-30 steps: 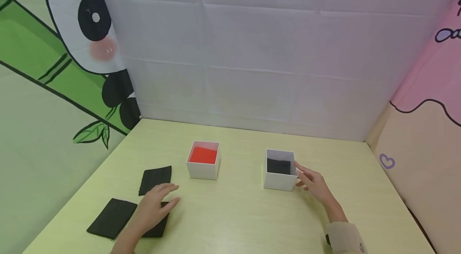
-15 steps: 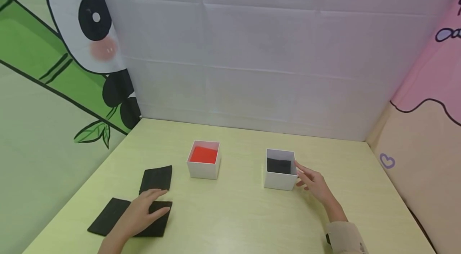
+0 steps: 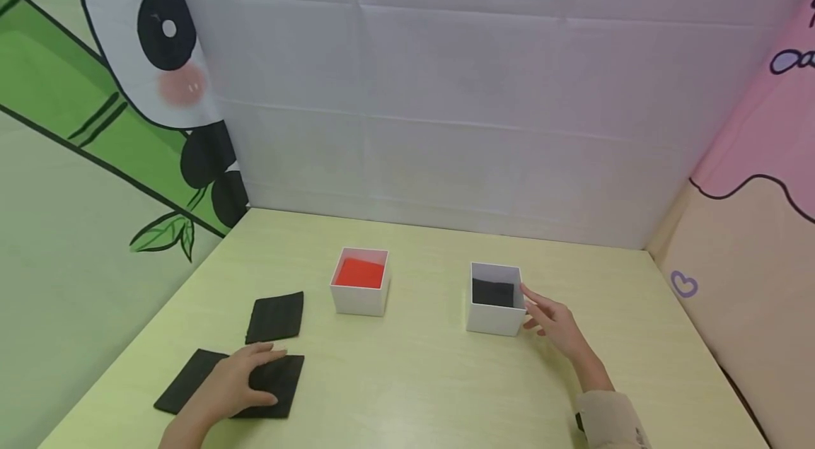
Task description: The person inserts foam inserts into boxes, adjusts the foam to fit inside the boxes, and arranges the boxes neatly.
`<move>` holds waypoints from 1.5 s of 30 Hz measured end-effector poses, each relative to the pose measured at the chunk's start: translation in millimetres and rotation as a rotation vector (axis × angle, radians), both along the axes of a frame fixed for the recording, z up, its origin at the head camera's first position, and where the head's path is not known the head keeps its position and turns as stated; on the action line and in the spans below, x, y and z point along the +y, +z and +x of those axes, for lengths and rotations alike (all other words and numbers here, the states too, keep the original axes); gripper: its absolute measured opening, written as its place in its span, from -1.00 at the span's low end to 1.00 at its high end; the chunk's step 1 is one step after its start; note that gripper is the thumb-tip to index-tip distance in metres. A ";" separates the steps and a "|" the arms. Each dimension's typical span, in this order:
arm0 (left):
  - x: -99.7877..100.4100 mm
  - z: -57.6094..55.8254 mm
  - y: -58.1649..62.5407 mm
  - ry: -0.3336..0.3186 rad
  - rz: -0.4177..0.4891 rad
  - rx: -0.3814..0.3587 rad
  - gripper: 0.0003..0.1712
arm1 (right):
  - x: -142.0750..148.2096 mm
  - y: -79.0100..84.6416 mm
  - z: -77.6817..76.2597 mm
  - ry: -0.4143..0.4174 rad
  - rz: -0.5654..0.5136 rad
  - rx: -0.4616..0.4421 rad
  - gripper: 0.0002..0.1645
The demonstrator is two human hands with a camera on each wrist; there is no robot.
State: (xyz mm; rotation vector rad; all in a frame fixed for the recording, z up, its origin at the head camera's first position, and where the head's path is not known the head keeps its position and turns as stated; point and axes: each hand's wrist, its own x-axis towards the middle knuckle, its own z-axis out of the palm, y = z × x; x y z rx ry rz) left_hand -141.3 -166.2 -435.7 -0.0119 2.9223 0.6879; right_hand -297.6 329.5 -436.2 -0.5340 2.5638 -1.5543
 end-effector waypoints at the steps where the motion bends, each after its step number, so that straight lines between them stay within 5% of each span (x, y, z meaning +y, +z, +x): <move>1: -1.2 -0.2 -0.5 -0.011 -0.013 0.000 -0.27 | 0.0 -0.2 -0.1 -0.001 0.000 0.000 -0.47; 6: -5.8 -0.6 -1.8 -0.038 -0.062 -0.007 -0.36 | 0.2 -1.1 -0.2 -0.005 0.000 0.000 -0.48; 23: -13.1 -2.7 -5.1 0.044 -0.122 -0.110 -0.24 | 0.8 -0.8 0.6 -0.009 0.005 -0.016 -0.47; 36: -11.2 1.0 -8.4 0.013 -0.137 -0.023 -0.29 | 0.7 -1.4 0.0 -0.014 0.013 -0.008 -0.48; 45: -7.5 -6.1 -6.8 0.009 -0.136 -0.117 -0.21 | 0.8 -1.1 -0.8 -0.016 0.017 -0.010 -0.47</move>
